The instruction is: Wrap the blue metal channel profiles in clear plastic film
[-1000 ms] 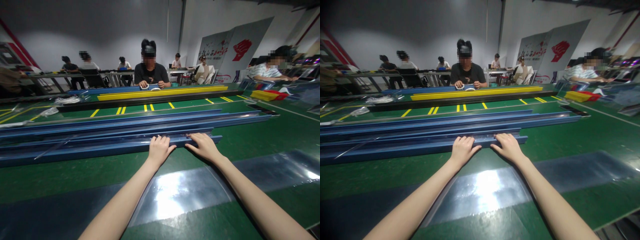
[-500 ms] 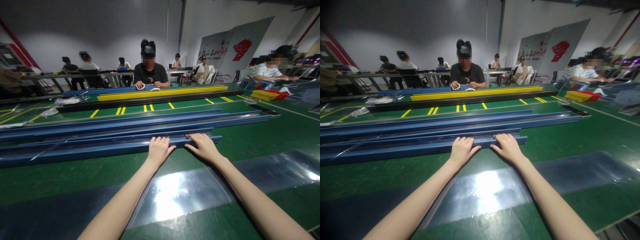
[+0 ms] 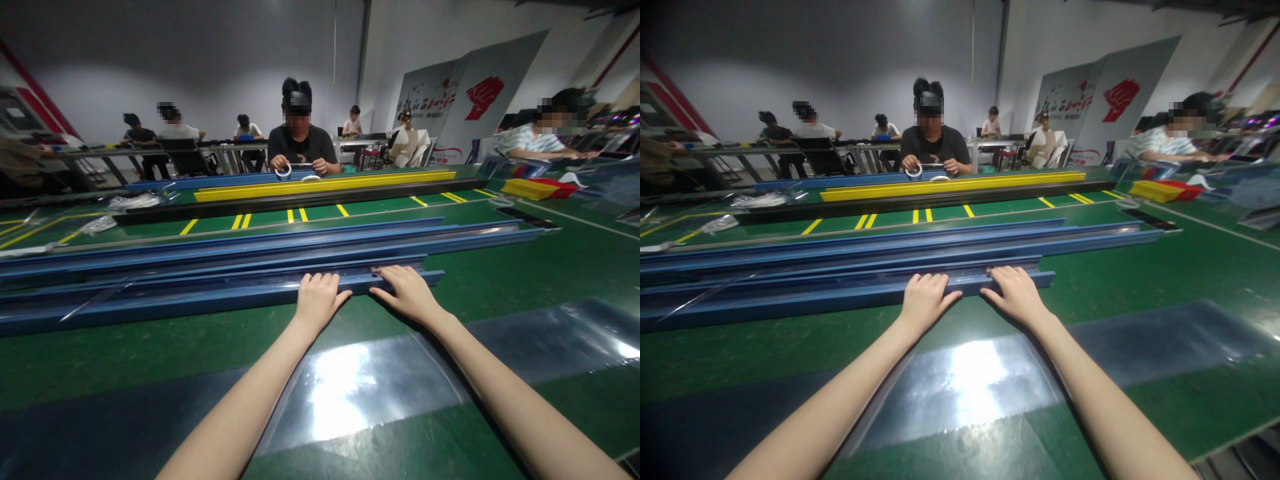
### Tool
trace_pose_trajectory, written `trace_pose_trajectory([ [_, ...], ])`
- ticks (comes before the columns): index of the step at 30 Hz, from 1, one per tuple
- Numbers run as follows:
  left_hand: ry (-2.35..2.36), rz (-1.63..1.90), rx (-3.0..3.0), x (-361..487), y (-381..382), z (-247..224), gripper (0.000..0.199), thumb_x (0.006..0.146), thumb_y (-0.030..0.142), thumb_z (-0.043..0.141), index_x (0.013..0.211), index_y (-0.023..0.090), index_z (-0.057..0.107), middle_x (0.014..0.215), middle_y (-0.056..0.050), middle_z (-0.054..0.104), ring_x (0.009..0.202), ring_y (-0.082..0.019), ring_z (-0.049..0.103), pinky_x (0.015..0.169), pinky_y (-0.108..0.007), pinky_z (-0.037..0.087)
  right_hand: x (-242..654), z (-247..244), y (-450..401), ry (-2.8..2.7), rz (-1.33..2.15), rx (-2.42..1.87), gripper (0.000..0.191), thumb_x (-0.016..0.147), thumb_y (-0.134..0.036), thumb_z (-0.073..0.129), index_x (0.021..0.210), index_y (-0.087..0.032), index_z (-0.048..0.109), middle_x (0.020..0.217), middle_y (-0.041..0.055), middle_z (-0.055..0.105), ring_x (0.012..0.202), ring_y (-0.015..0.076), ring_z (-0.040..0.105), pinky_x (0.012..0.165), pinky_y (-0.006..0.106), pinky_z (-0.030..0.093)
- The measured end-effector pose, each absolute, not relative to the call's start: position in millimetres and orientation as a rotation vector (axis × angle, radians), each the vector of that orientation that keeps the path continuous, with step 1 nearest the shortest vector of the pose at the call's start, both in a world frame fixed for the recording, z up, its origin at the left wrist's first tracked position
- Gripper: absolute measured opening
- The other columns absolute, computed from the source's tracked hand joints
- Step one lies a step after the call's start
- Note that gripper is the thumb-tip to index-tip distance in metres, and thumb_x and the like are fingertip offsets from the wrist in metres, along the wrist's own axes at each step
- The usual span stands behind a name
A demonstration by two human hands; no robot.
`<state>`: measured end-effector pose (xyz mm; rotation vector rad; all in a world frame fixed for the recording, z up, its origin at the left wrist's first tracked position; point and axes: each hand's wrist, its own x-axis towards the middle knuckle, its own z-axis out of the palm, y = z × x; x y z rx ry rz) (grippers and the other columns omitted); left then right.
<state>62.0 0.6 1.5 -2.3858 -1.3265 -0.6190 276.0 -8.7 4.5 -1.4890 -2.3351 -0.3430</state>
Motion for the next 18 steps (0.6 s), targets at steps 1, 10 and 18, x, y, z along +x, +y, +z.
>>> trace_pose_trajectory([
  [1,-1.328,-0.616,-2.386,62.0,0.6,1.7,0.033,0.081,0.049,0.048,0.085,0.017,0.056,0.075,-0.005,0.063,0.073,-0.02,0.056,0.067,-0.032,0.029,275.9,4.6,-8.9,-2.335,-0.344,-1.488,0.037,0.083,-0.043,0.044,0.105,-0.017,0.057,0.109,0.009,0.062,0.098,0.0217,0.054,0.079,0.033,0.036],
  [10,-1.381,-0.632,-2.366,62.1,1.1,2.1,0.036,0.077,0.051,0.052,0.085,0.016,0.055,0.073,-0.005,0.064,0.071,-0.021,0.056,0.066,-0.032,0.029,275.2,4.9,-9.2,-2.337,-0.349,-1.49,0.037,0.083,-0.044,0.044,0.105,-0.016,0.056,0.108,0.0094,0.062,0.097,0.021,0.054,0.079,0.032,0.036],
  [18,-1.413,-0.643,-2.366,62.2,1.2,2.6,0.036,0.075,0.052,0.054,0.082,0.017,0.055,0.075,-0.005,0.064,0.072,-0.02,0.056,0.066,-0.032,0.03,275.2,4.4,-9.0,-2.343,-0.358,-1.486,0.038,0.084,-0.044,0.043,0.105,-0.016,0.056,0.106,0.0095,0.062,0.096,0.0209,0.054,0.078,0.032,0.035],
])
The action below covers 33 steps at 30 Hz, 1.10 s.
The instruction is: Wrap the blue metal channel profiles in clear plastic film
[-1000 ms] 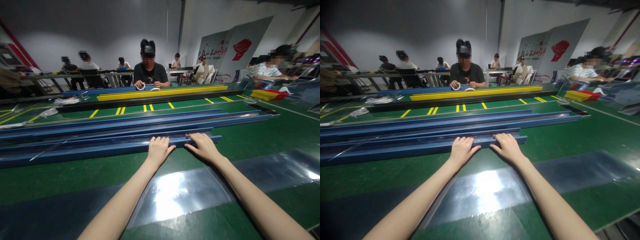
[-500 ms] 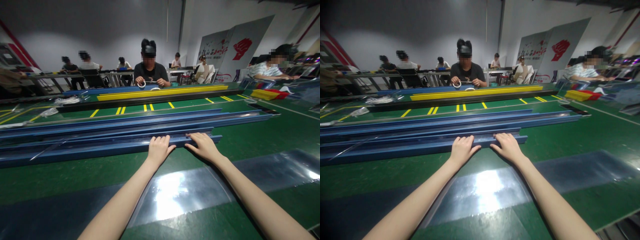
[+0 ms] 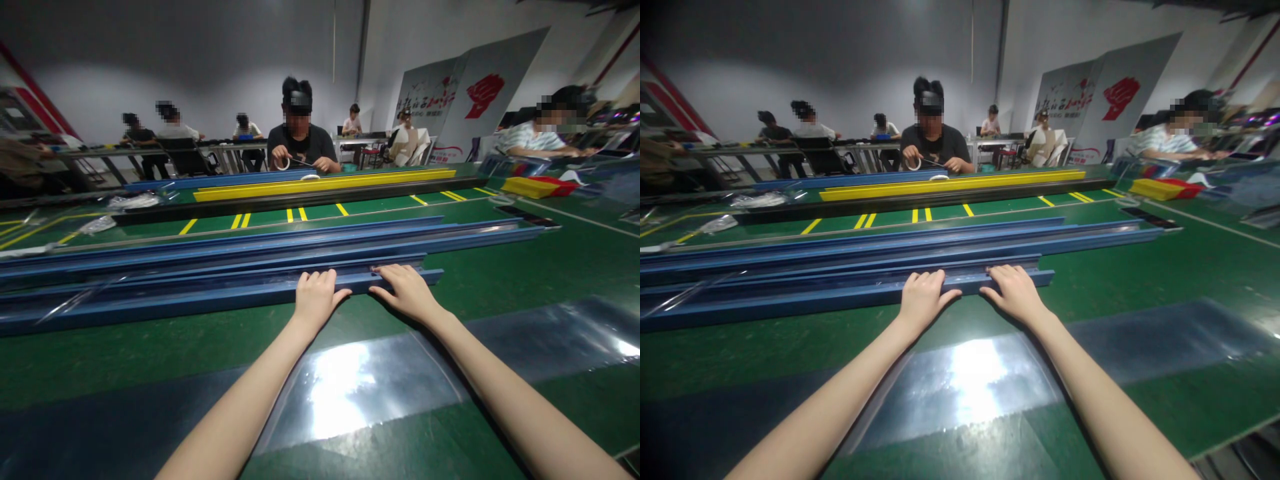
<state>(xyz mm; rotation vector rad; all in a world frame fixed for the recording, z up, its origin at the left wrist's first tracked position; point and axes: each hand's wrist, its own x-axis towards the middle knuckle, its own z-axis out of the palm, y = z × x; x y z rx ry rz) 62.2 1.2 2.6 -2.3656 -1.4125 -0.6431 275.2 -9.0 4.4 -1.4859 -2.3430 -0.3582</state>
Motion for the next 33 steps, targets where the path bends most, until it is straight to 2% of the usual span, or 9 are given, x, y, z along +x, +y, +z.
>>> trace_pose_trajectory([
  [11,-1.378,-0.623,-2.343,61.8,1.3,-0.3,0.035,0.078,0.052,0.051,0.083,0.018,0.055,0.076,-0.005,0.063,0.074,-0.02,0.054,0.066,-0.032,0.029,274.2,4.3,-9.5,-2.354,-0.383,-1.5,0.036,0.084,-0.043,0.041,0.104,-0.016,0.054,0.105,0.0098,0.061,0.094,0.0216,0.052,0.076,0.032,0.033],
  [19,-1.351,-0.62,-2.367,62.2,1.1,-0.2,0.033,0.08,0.05,0.049,0.085,0.017,0.055,0.077,-0.005,0.063,0.075,-0.021,0.054,0.066,-0.032,0.028,254.3,7.8,-16.6,-2.368,-0.326,-1.42,0.025,0.086,-0.03,0.039,0.102,-0.016,0.052,0.097,0.0079,0.061,0.09,0.0202,0.05,0.077,0.031,0.032],
  [27,-1.327,-0.621,-2.37,61.5,1.2,0.2,0.034,0.08,0.049,0.049,0.084,0.016,0.055,0.076,-0.005,0.062,0.074,-0.021,0.054,0.066,-0.032,0.028,247.2,10.4,-13.7,-2.324,-0.318,-1.448,0.018,0.087,-0.026,0.038,0.083,-0.018,0.053,0.084,0.0061,0.056,0.079,0.0184,0.046,0.067,0.028,0.032],
  [33,-1.274,-0.626,-2.374,59.8,1.4,0.3,0.029,0.08,0.046,0.05,0.082,0.017,0.055,0.074,-0.004,0.061,0.073,-0.019,0.054,0.066,-0.032,0.03,248.3,20.5,-14.4,-2.395,-0.409,-1.466,0.017,0.086,-0.024,0.04,0.079,-0.018,0.054,0.08,0.0052,0.055,0.079,0.0175,0.046,0.065,0.026,0.031],
])
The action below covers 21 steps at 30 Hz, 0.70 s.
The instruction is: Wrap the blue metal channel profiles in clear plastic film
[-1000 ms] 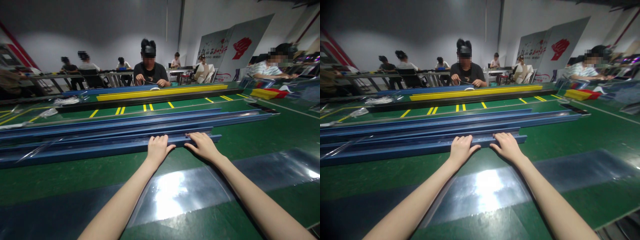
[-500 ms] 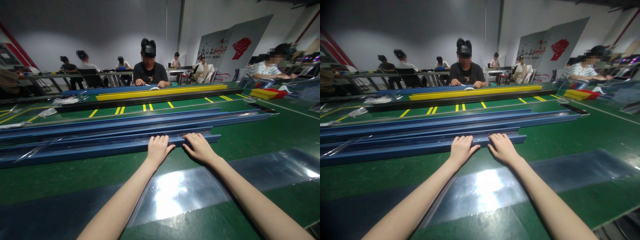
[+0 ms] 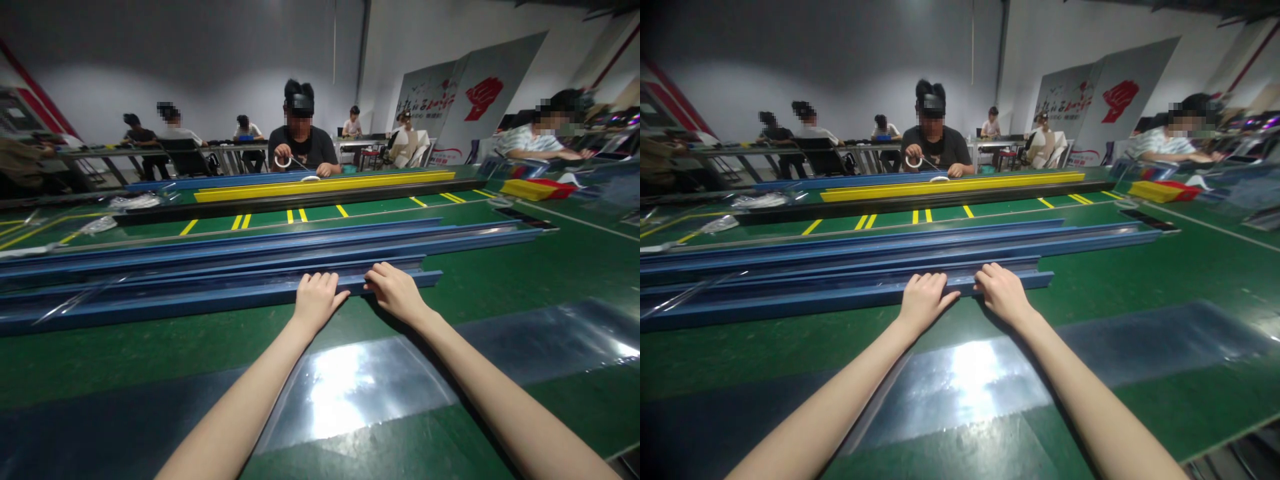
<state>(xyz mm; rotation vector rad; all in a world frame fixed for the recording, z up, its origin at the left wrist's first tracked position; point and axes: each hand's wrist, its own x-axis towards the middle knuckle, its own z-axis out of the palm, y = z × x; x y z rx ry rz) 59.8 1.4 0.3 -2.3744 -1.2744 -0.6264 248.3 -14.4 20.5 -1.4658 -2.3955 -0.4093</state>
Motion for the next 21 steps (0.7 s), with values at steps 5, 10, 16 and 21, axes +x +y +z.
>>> trace_pose_trajectory([
  [5,-1.195,-0.672,-2.398,57.9,2.5,-1.9,0.025,0.083,0.039,0.048,0.088,0.016,0.055,0.079,-0.004,0.062,0.074,-0.018,0.054,0.067,-0.031,0.032,247.6,25.9,-14.6,-2.429,-0.443,-1.522,0.013,0.084,-0.023,0.042,0.079,-0.019,0.053,0.082,0.0045,0.056,0.08,0.0166,0.048,0.061,0.026,0.029],
  [10,-1.132,-0.715,-2.399,57.5,3.6,-3.8,0.027,0.085,0.037,0.046,0.099,0.015,0.053,0.085,-0.005,0.063,0.078,-0.018,0.054,0.071,-0.032,0.033,250.7,29.8,-14.0,-2.454,-0.445,-1.564,0.013,0.084,-0.022,0.042,0.077,-0.019,0.053,0.084,0.0043,0.057,0.081,0.0158,0.049,0.057,0.025,0.028],
  [16,-1.122,-0.671,-2.377,58.3,2.7,-3.4,0.031,0.084,0.038,0.048,0.103,0.014,0.053,0.089,-0.006,0.063,0.082,-0.02,0.053,0.077,-0.034,0.033,271.5,32.1,-14.1,-2.436,-0.423,-1.648,0.014,0.083,-0.024,0.042,0.076,-0.02,0.054,0.082,0.0038,0.057,0.081,0.0158,0.052,0.053,0.025,0.026],
  [21,-1.198,-0.621,-2.339,59.2,1.0,-1.6,0.039,0.08,0.045,0.05,0.103,0.013,0.054,0.09,-0.007,0.062,0.084,-0.021,0.052,0.077,-0.035,0.033,296.4,33.5,-16.2,-2.386,-0.36,-1.759,0.015,0.081,-0.025,0.042,0.077,-0.021,0.056,0.085,0.0031,0.059,0.08,0.015,0.053,0.051,0.024,0.025],
])
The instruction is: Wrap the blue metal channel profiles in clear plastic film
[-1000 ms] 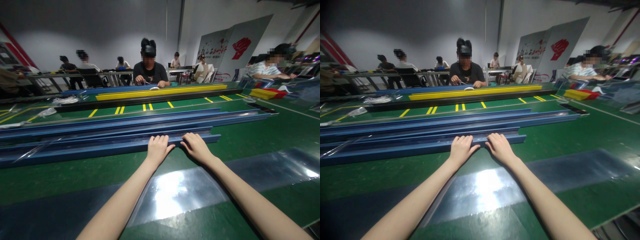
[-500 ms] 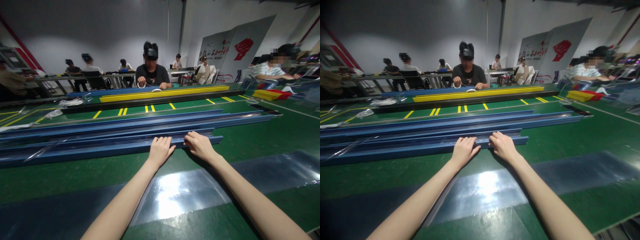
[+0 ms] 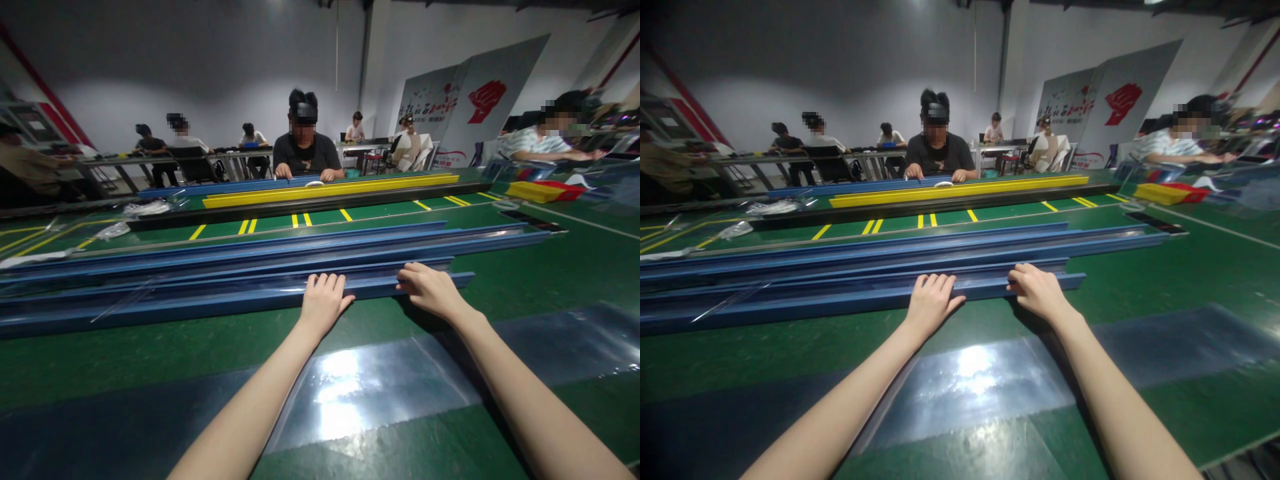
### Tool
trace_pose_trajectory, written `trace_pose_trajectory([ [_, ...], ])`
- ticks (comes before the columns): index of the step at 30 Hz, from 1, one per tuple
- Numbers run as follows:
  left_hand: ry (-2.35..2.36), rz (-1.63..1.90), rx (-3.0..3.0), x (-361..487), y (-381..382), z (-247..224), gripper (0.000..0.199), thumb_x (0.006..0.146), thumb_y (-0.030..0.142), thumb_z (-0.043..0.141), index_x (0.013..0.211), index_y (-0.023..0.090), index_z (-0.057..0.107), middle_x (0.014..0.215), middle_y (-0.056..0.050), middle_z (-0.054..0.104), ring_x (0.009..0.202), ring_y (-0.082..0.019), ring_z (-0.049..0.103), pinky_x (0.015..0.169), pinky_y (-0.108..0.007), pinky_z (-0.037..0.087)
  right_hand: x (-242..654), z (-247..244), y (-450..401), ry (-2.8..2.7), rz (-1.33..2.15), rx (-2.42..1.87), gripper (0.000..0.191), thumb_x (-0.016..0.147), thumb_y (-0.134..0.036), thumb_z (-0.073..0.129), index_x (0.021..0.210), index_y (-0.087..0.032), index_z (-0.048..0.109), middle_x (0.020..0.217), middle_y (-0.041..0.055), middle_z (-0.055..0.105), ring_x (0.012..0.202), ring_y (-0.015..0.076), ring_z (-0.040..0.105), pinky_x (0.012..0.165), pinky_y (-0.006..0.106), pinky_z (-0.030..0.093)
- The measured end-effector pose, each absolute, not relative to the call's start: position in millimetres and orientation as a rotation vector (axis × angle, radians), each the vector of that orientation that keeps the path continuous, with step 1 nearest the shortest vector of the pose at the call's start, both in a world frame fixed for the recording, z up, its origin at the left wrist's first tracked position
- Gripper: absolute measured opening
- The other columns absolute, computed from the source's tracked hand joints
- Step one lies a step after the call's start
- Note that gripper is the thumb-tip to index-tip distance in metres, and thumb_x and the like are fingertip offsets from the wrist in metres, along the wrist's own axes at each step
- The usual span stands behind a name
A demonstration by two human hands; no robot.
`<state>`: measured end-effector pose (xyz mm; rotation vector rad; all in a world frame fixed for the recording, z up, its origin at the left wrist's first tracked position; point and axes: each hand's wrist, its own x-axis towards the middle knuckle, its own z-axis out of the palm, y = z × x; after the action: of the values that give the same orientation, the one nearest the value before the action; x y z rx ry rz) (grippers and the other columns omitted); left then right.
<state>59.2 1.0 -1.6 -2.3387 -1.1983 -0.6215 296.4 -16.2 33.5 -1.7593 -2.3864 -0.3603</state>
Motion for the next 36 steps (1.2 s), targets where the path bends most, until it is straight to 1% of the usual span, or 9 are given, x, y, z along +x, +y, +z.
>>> trace_pose_trajectory([
  [4,-1.217,-0.598,-2.336,60.0,0.1,-0.6,0.038,0.079,0.047,0.052,0.099,0.015,0.055,0.09,-0.007,0.061,0.084,-0.021,0.052,0.078,-0.035,0.033,314.3,32.4,-17.1,-2.313,-0.354,-1.834,0.016,0.079,-0.027,0.044,0.079,-0.022,0.059,0.091,0.0037,0.06,0.081,0.0154,0.055,0.051,0.023,0.028],
  [11,-1.281,-0.597,-2.31,61.0,-0.4,0.1,0.037,0.078,0.048,0.052,0.094,0.015,0.056,0.087,-0.006,0.06,0.083,-0.022,0.051,0.077,-0.036,0.033,324.7,31.9,-14.9,-2.288,-0.279,-1.87,0.018,0.08,-0.028,0.042,0.08,-0.022,0.059,0.089,0.0028,0.06,0.081,0.0157,0.056,0.053,0.023,0.031],
  [14,-1.29,-0.601,-2.307,61.9,-0.7,0.1,0.036,0.077,0.049,0.052,0.089,0.015,0.057,0.085,-0.006,0.06,0.082,-0.022,0.051,0.077,-0.036,0.033,324.4,33.1,-14.6,-2.287,-0.257,-1.879,0.018,0.079,-0.028,0.043,0.081,-0.022,0.059,0.092,0.0033,0.061,0.083,0.0164,0.055,0.055,0.023,0.033],
  [20,-1.29,-0.61,-2.319,63.6,-0.4,-0.5,0.035,0.077,0.048,0.053,0.085,0.015,0.056,0.083,-0.006,0.059,0.081,-0.022,0.051,0.076,-0.036,0.033,317.8,33.6,-15.4,-2.426,-0.386,-1.823,0.018,0.08,-0.024,0.041,0.081,-0.02,0.058,0.088,0.0048,0.061,0.087,0.0184,0.052,0.062,0.025,0.034],
  [22,-1.286,-0.612,-2.325,63.8,0.0,-0.6,0.034,0.077,0.048,0.053,0.085,0.015,0.056,0.083,-0.006,0.059,0.081,-0.022,0.051,0.076,-0.036,0.033,311.6,32.3,-15.5,-2.454,-0.435,-1.802,0.02,0.081,-0.03,0.041,0.084,-0.019,0.058,0.089,0.0059,0.062,0.087,0.0198,0.052,0.066,0.028,0.035],
  [24,-1.286,-0.616,-2.33,63.9,0.2,-0.7,0.034,0.077,0.048,0.054,0.085,0.015,0.056,0.083,-0.006,0.059,0.081,-0.022,0.051,0.075,-0.036,0.034,302.5,29.8,-15.3,-2.445,-0.453,-1.771,0.028,0.083,-0.039,0.04,0.089,-0.018,0.058,0.092,0.0069,0.062,0.086,0.0204,0.053,0.07,0.029,0.034],
  [28,-1.282,-0.626,-2.343,64.1,0.1,-0.3,0.033,0.076,0.048,0.054,0.085,0.016,0.056,0.083,-0.007,0.059,0.081,-0.022,0.051,0.075,-0.036,0.034,277.8,22.0,-14.2,-2.45,-0.437,-1.647,0.036,0.086,-0.047,0.035,0.09,-0.018,0.057,0.089,0.0068,0.062,0.083,0.0189,0.053,0.069,0.028,0.034],
  [30,-1.282,-0.626,-2.345,64.2,-0.1,-0.1,0.033,0.077,0.048,0.054,0.085,0.016,0.056,0.083,-0.007,0.059,0.082,-0.022,0.051,0.075,-0.036,0.034,266.5,18.2,-13.6,-2.455,-0.447,-1.574,0.034,0.087,-0.045,0.036,0.09,-0.018,0.056,0.087,0.0064,0.061,0.083,0.0185,0.053,0.069,0.027,0.033],
  [36,-1.286,-0.615,-2.351,64.1,0.0,-0.2,0.034,0.077,0.048,0.054,0.085,0.016,0.056,0.083,-0.006,0.059,0.082,-0.022,0.051,0.076,-0.036,0.033,255.2,17.7,-13.0,-2.447,-0.478,-1.523,0.025,0.088,-0.033,0.037,0.079,-0.018,0.054,0.079,0.0049,0.058,0.078,0.0163,0.051,0.062,0.025,0.031],
])
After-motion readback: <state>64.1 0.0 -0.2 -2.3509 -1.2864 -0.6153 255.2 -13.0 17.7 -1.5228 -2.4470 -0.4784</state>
